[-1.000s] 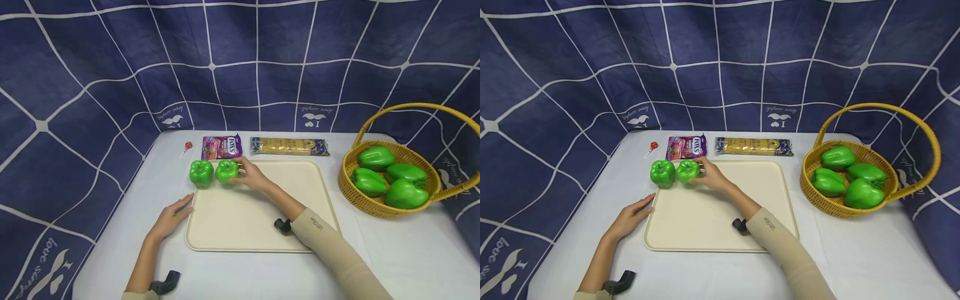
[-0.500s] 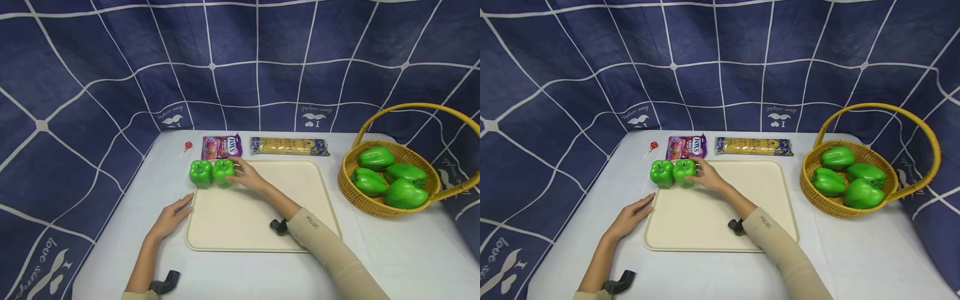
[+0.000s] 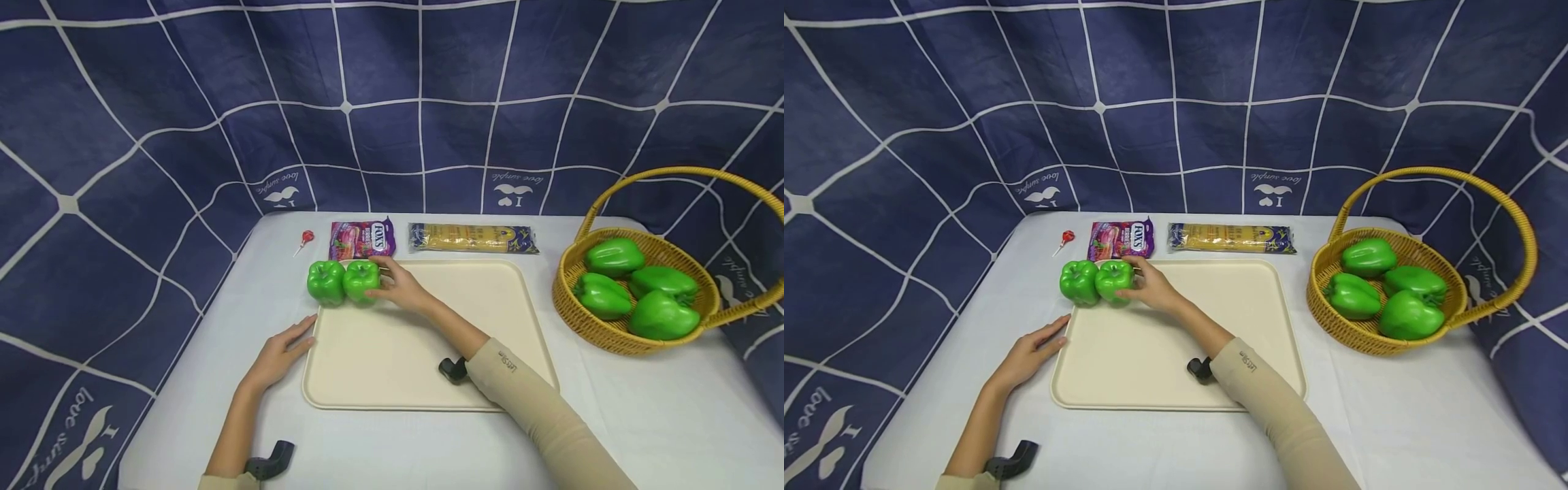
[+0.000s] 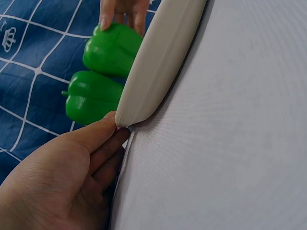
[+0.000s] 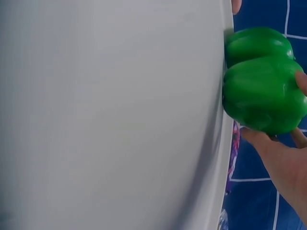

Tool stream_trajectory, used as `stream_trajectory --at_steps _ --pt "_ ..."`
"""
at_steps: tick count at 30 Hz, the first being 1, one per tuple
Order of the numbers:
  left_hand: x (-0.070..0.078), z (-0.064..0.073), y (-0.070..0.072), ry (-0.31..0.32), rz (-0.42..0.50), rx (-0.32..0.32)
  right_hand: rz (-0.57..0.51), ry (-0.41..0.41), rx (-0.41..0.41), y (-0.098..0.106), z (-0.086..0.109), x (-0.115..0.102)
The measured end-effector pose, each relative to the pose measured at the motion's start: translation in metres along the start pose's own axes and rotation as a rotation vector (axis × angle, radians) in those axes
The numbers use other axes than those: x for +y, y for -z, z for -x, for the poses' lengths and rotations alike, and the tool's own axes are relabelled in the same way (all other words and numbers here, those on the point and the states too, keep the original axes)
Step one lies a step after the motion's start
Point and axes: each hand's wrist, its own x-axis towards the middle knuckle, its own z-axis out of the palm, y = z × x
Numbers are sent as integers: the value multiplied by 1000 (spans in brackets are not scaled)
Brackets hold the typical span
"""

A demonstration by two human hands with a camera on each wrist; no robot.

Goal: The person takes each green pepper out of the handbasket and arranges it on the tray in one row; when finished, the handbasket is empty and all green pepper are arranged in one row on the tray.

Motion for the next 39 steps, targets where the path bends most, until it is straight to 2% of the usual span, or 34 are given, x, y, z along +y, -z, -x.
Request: stream_trajectory --at_steps 5,11,16,22,27,29,32,36,39 --pt "1 0 0 5 0 2 69 20 17 3 -1 12" --pt "2 0 0 5 6 -2 285 103 36 20 18 3" --pt "3 0 -1 7 -1 -2 405 171 75 54 48 -13" --pt "1 0 -1 9 2 3 550 206 189 112 95 -31" --pt "1 0 0 6 -3 9 612 156 325 161 139 -47" --pt "1 0 0 3 -3 8 631 106 383 179 156 -52" --pt "0 1 0 1 2 8 653 75 445 205 179 -53" --pt "-2 0 -1 2 10 7 658 35 470 235 202 -45" --pt "-2 0 -2 -3 16 5 672 -75 450 255 216 -38"
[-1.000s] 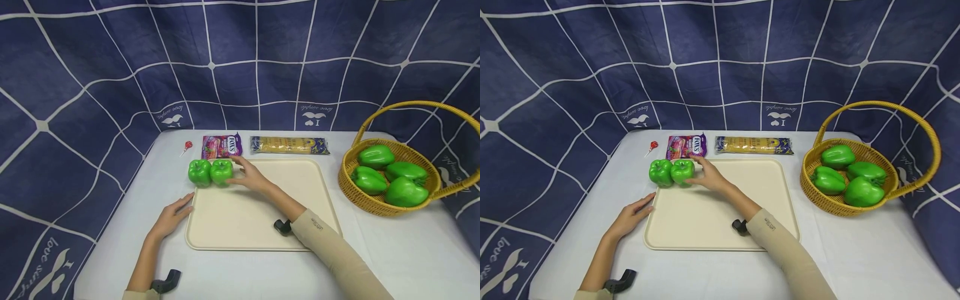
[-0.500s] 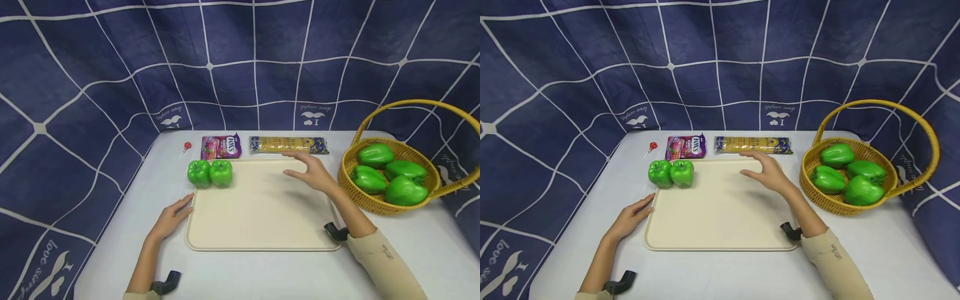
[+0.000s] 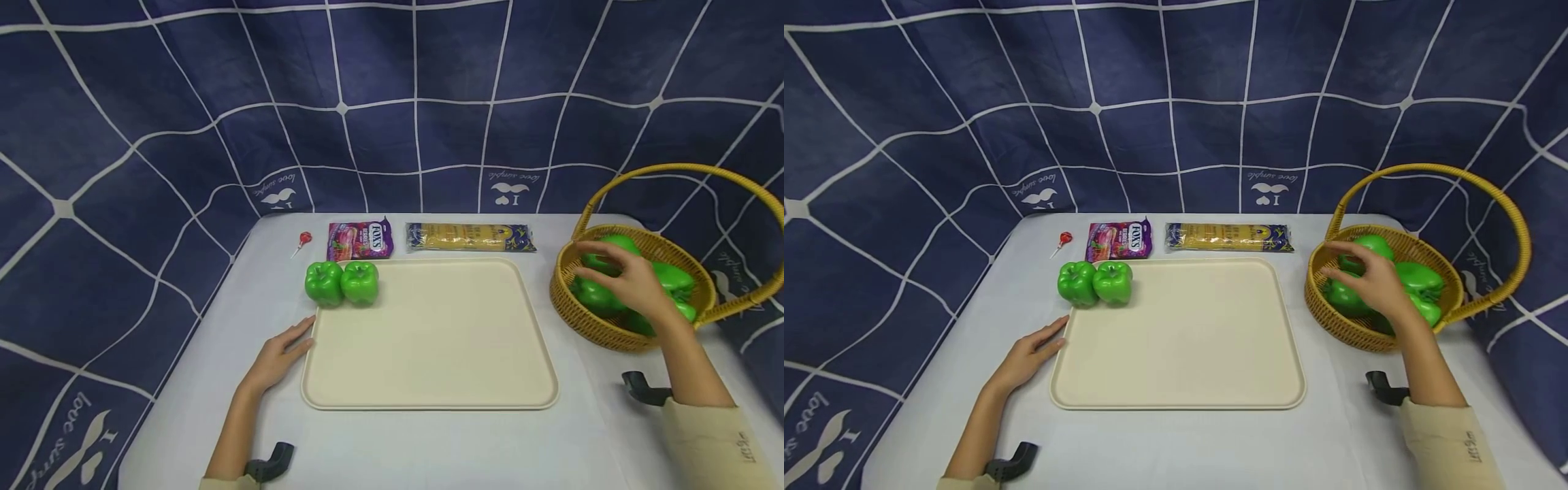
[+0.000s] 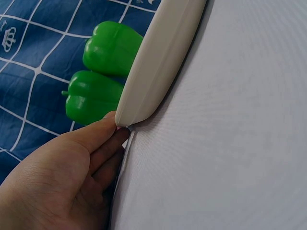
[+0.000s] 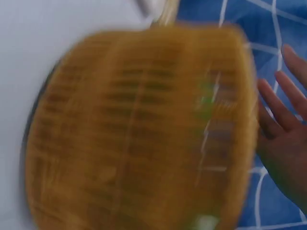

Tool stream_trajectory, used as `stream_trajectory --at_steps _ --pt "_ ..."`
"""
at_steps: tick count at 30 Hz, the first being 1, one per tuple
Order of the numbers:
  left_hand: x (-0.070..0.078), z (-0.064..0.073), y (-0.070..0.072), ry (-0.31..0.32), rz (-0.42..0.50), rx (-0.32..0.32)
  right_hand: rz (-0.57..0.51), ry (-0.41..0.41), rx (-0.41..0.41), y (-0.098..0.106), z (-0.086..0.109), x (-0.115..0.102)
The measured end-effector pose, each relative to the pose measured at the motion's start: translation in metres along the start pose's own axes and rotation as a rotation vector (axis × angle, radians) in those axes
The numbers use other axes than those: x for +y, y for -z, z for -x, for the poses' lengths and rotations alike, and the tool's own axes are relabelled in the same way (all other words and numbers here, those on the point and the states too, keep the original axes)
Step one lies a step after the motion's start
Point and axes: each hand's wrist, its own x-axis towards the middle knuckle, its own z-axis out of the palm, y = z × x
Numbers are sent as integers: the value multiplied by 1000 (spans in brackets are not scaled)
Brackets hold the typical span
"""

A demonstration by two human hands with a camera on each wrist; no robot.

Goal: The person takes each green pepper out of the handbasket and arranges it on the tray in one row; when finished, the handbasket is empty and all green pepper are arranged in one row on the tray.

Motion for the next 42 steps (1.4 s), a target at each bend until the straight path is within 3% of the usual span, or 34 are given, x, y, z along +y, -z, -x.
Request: stream_trajectory --at_steps 5,14,21,34,42 --pt "1 0 1 -8 3 -4 39 -121 -178 19 -1 24" --pt "2 1 1 -3 9 -3 129 -139 -430 31 -12 42" --pt "1 1 1 0 2 0 176 -117 -541 27 -18 42" --pt "2 1 1 -5 -2 -1 193 -145 -512 28 -15 44" --pt "3 0 1 -2 4 -3 220 -156 -372 34 -4 37"
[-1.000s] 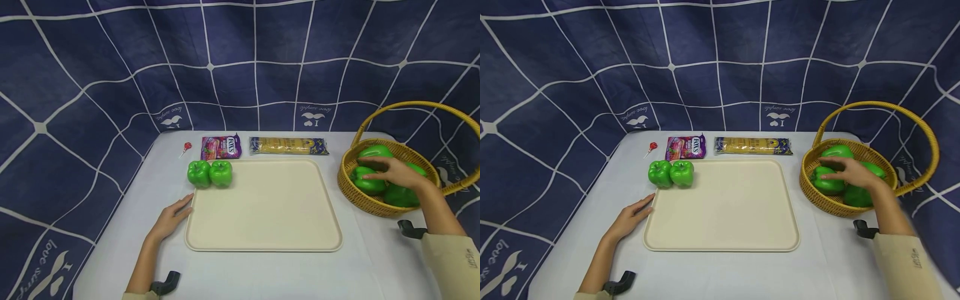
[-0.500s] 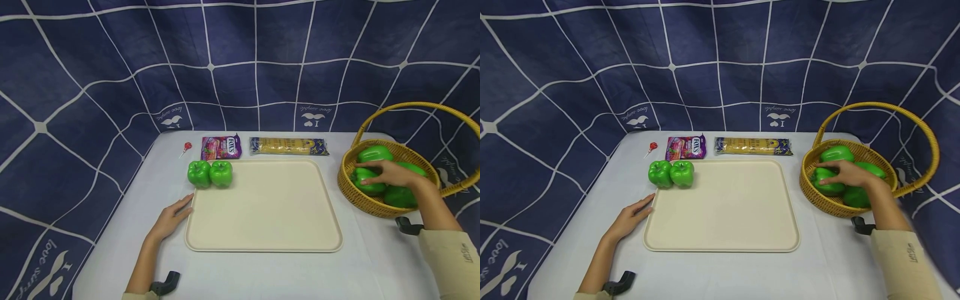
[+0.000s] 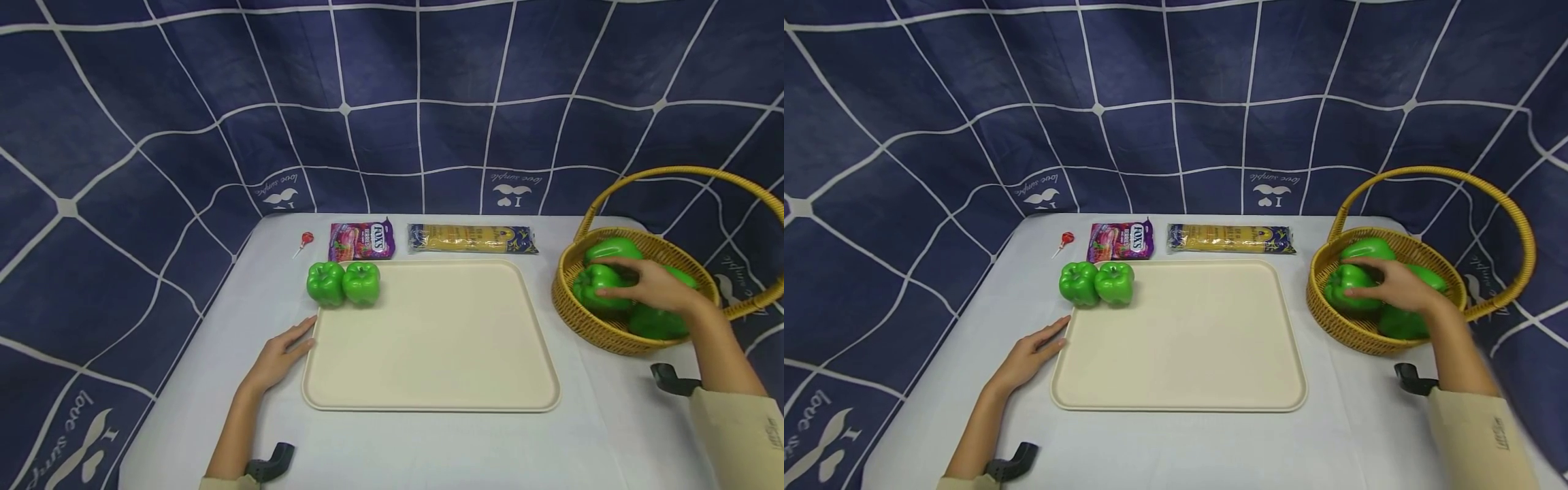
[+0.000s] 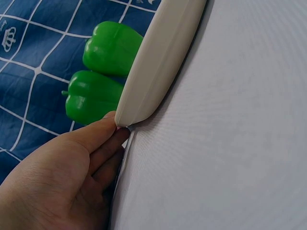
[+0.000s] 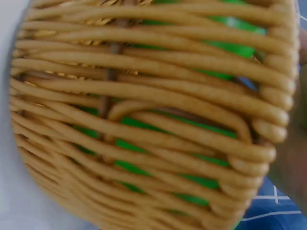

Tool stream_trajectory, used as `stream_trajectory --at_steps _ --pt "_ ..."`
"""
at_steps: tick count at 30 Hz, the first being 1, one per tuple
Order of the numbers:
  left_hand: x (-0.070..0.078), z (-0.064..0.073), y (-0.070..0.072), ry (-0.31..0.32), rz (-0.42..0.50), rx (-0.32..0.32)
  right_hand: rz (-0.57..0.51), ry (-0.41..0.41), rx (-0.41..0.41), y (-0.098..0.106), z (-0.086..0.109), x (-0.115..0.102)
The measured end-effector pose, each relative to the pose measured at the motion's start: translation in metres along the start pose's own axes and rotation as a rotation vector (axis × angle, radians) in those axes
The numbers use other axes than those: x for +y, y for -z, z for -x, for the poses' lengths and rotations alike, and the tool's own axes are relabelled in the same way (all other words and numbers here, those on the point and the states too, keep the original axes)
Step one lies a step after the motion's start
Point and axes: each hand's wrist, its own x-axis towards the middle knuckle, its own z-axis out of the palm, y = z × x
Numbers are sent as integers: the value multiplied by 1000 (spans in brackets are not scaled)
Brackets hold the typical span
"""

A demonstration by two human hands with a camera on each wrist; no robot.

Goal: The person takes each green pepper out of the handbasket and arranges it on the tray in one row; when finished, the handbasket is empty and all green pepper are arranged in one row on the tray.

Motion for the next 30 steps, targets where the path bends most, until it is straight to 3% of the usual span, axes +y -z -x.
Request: stream_trajectory --at_steps 9,17,21,26,30 --pt "0 -1 0 5 -11 -4 -220 15 229 -9 23 -12" --pt "-1 -1 0 11 -5 -1 -434 229 395 -19 15 -60" --pt "-1 0 0 9 -7 3 -549 302 390 -33 0 -92" --pt "0 0 0 5 -3 -1 -695 361 325 -57 -25 -126" --pt "-1 1 0 -1 4 1 -670 382 267 -75 -41 -158"
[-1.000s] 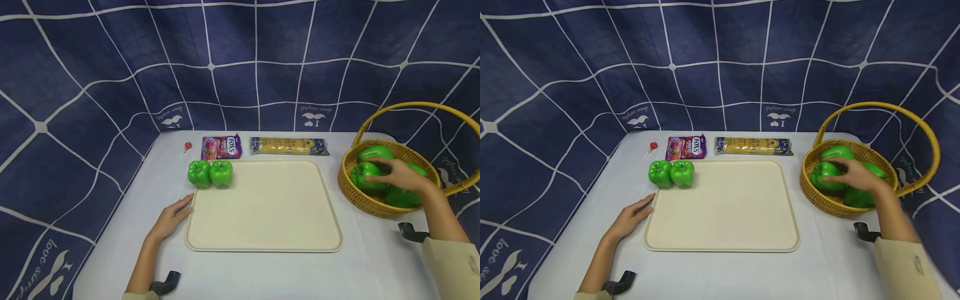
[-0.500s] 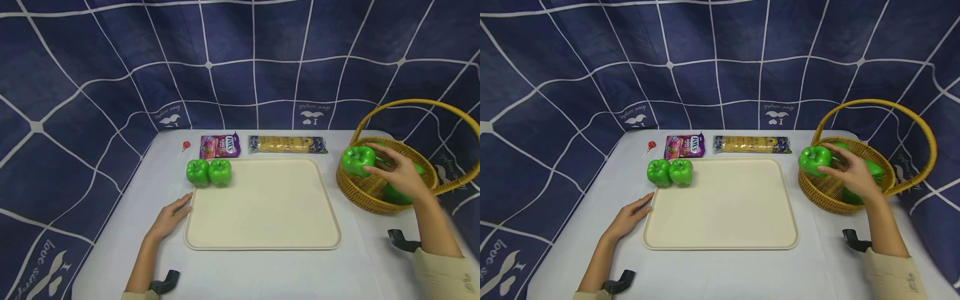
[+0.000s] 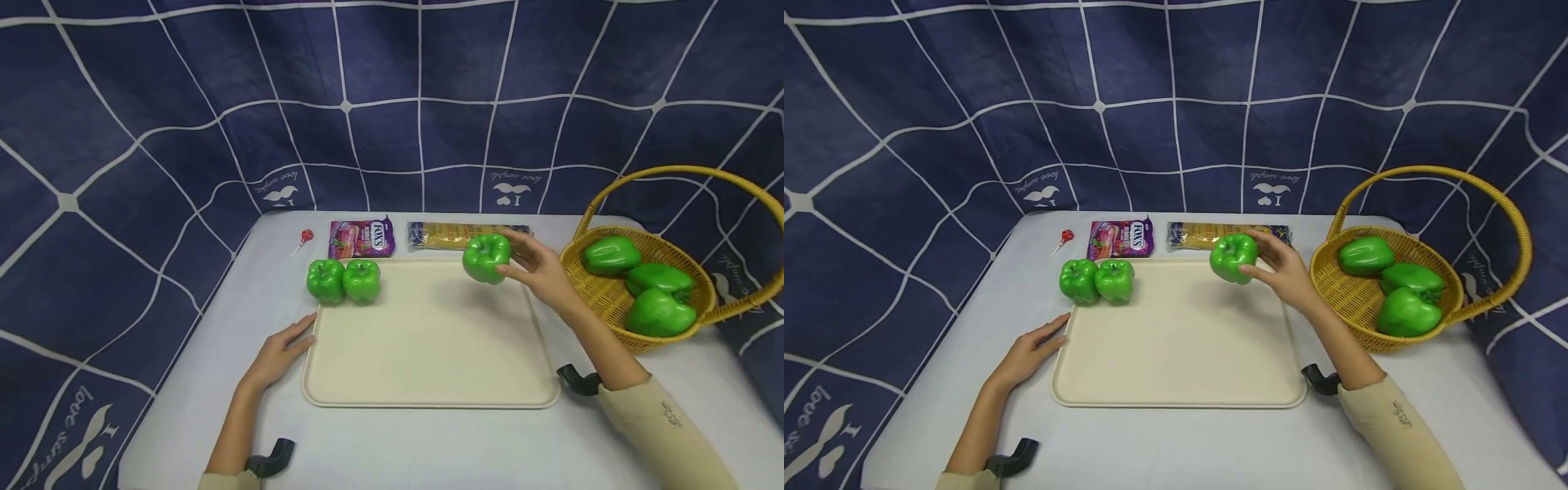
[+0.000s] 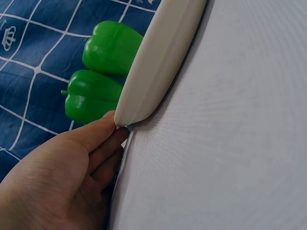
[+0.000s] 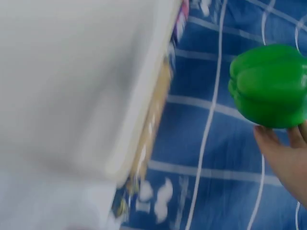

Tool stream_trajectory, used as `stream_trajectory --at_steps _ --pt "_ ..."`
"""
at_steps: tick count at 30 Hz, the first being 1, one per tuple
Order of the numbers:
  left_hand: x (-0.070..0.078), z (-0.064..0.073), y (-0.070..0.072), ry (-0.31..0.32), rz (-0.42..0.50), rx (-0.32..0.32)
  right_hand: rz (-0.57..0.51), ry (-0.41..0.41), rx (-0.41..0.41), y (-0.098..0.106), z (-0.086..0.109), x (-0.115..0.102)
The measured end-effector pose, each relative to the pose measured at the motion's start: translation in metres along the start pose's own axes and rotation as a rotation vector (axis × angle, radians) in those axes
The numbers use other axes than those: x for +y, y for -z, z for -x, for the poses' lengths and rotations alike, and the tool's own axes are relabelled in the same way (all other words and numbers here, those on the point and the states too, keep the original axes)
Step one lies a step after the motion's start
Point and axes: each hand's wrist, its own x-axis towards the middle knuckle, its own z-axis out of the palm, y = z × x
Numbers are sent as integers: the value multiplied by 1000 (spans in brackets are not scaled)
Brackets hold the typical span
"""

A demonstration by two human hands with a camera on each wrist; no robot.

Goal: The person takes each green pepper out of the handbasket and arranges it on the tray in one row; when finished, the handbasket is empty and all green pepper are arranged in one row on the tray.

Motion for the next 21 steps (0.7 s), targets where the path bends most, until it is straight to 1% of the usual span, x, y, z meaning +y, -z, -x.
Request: stream_trajectory --at_steps 3,5,6,9,14,17,19,21 --pt "-2 -1 -1 4 -8 3 60 3 -40 -26 -9 -9" --pt "-3 -1 -1 12 -18 8 76 7 -63 -43 -13 -13" --pt "-4 -2 -1 16 -19 10 77 7 -74 -51 -16 -14" --pt "-5 -2 -2 21 -28 12 22 -1 -117 -72 -22 -11" --pt "-3 -1 -1 18 -22 10 -94 -38 -172 -94 -30 5" --pt "-1 0 0 17 -26 4 -176 -84 -201 -102 -34 21" --pt "0 0 0 16 -25 4 -211 -117 -220 -105 -36 33" --pt "0 0 1 13 -28 6 -222 -144 -241 -108 -38 43"
